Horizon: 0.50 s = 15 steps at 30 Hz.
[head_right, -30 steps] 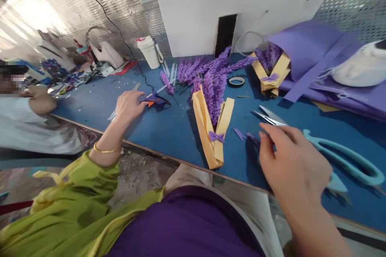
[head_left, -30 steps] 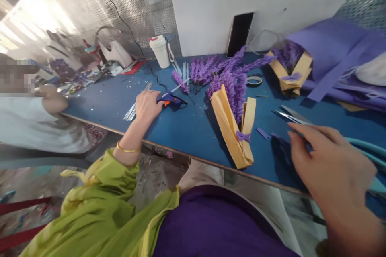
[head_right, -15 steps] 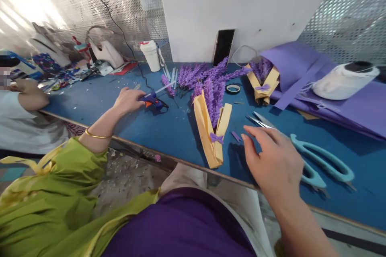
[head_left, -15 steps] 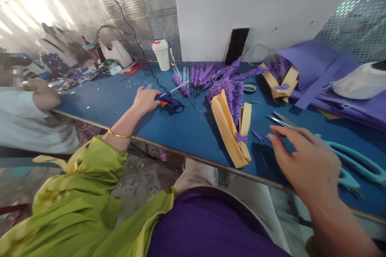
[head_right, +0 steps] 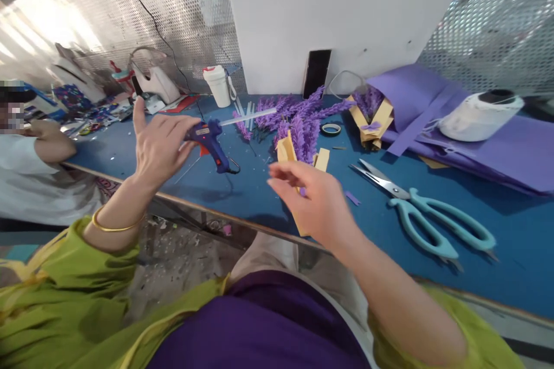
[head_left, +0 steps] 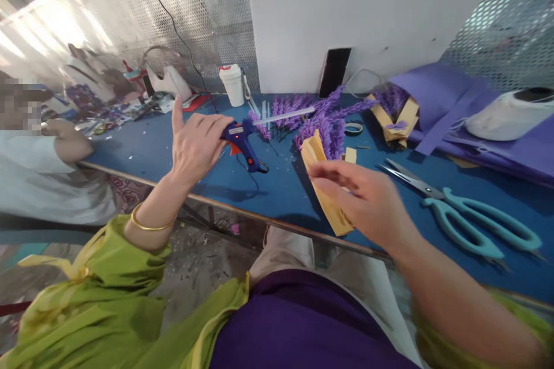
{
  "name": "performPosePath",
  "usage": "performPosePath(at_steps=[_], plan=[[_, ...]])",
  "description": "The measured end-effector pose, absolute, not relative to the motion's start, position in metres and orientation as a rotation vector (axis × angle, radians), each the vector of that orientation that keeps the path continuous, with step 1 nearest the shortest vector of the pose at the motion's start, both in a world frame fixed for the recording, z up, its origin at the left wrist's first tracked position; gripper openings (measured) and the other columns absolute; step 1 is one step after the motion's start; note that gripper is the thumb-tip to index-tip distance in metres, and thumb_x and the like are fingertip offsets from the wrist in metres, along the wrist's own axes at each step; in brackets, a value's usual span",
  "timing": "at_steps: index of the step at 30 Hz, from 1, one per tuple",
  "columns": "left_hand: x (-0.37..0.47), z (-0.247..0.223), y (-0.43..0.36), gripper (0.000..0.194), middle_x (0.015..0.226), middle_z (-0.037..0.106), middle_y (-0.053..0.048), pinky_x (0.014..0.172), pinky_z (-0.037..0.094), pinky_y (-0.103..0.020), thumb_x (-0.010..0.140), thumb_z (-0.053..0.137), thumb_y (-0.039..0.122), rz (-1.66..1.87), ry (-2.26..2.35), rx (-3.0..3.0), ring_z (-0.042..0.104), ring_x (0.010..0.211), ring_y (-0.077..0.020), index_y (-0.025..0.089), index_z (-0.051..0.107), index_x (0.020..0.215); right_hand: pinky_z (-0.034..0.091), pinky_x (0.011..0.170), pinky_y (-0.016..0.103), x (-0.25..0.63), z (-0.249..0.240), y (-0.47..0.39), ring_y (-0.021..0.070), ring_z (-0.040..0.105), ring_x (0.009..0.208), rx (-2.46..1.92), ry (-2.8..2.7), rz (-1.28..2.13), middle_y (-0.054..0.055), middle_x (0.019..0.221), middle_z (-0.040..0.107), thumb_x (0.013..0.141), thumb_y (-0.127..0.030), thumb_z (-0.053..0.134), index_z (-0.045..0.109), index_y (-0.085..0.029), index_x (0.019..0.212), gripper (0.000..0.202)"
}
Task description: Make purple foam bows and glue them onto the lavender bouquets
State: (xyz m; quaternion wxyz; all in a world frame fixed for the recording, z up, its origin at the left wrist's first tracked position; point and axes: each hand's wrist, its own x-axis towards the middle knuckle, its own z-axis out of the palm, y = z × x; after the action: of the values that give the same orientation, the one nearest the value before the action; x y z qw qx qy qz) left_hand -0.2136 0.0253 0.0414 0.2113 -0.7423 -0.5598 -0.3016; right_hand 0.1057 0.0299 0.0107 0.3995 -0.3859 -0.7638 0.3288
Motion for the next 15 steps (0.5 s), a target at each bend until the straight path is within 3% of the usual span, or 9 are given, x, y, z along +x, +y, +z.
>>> performPosePath(at_steps=[4, 7, 11, 13, 15], plan=[[-0.187, 0.053, 0.025, 0.029, 0.117, 0.072, -0.002, 0.123, -0.005, -0.067, 0.090, 0.064, 0.031, -0.962, -1.472, -2.112, 0.062, 0.111, -0.0303, 0.036, 0.068, 0.118, 0.053, 0.102, 0.045, 0.051, 0.019, 0.060, 0.0250, 0.066, 0.115, -0.816, -1.854, 1.171, 0.010, 0.123, 0.071, 0.080, -0.032, 0.074, 0.067, -0.021, 0.115, 0.037], [-0.175, 0.056, 0.031, 0.030, 0.119, 0.072, 0.000, 0.124, -0.008, -0.064, 0.093, 0.060, 0.029, -1.003, -1.430, -2.148, 0.063, 0.114, -0.0272, 0.037, 0.067, 0.121, 0.056, 0.091, 0.038, 0.023, 0.020, 0.077, 0.0208, 0.069, 0.098, -0.666, -1.758, 1.476, 0.007, 0.106, 0.073, 0.081, -0.032, 0.073, 0.069, -0.020, 0.104, 0.026], [-0.164, 0.060, 0.027, 0.043, 0.137, 0.064, 0.001, 0.125, -0.009, -0.061, 0.097, 0.053, 0.022, -0.806, -1.323, -2.174, 0.055, 0.130, -0.0248, 0.037, 0.055, 0.138, 0.055, 0.070, 0.028, 0.009, 0.019, 0.085, 0.0143, 0.065, 0.072, -0.505, -1.608, 1.740, 0.002, 0.080, 0.070, 0.079, -0.034, 0.075, 0.067, -0.019, 0.082, 0.017], [-0.157, 0.059, 0.016, 0.050, 0.144, 0.059, -0.001, 0.126, 0.002, -0.061, 0.094, 0.060, 0.023, -0.831, -1.261, -2.124, 0.049, 0.136, -0.0267, 0.035, 0.051, 0.142, 0.052, 0.064, 0.025, 0.012, 0.020, 0.089, 0.0116, 0.062, 0.065, -0.516, -1.489, 1.756, 0.000, 0.075, 0.069, 0.077, -0.032, 0.076, 0.067, -0.019, 0.081, 0.016], [-0.147, 0.049, 0.003, 0.047, 0.137, 0.063, -0.005, 0.122, 0.025, -0.056, 0.090, 0.067, 0.024, -1.007, -1.222, -2.042, 0.053, 0.131, -0.0279, 0.031, 0.057, 0.136, 0.051, 0.060, 0.024, 0.020, 0.024, 0.094, 0.0106, 0.061, 0.064, -0.515, -1.399, 1.739, 0.000, 0.076, 0.069, 0.078, -0.031, 0.076, 0.068, -0.019, 0.083, 0.015]])
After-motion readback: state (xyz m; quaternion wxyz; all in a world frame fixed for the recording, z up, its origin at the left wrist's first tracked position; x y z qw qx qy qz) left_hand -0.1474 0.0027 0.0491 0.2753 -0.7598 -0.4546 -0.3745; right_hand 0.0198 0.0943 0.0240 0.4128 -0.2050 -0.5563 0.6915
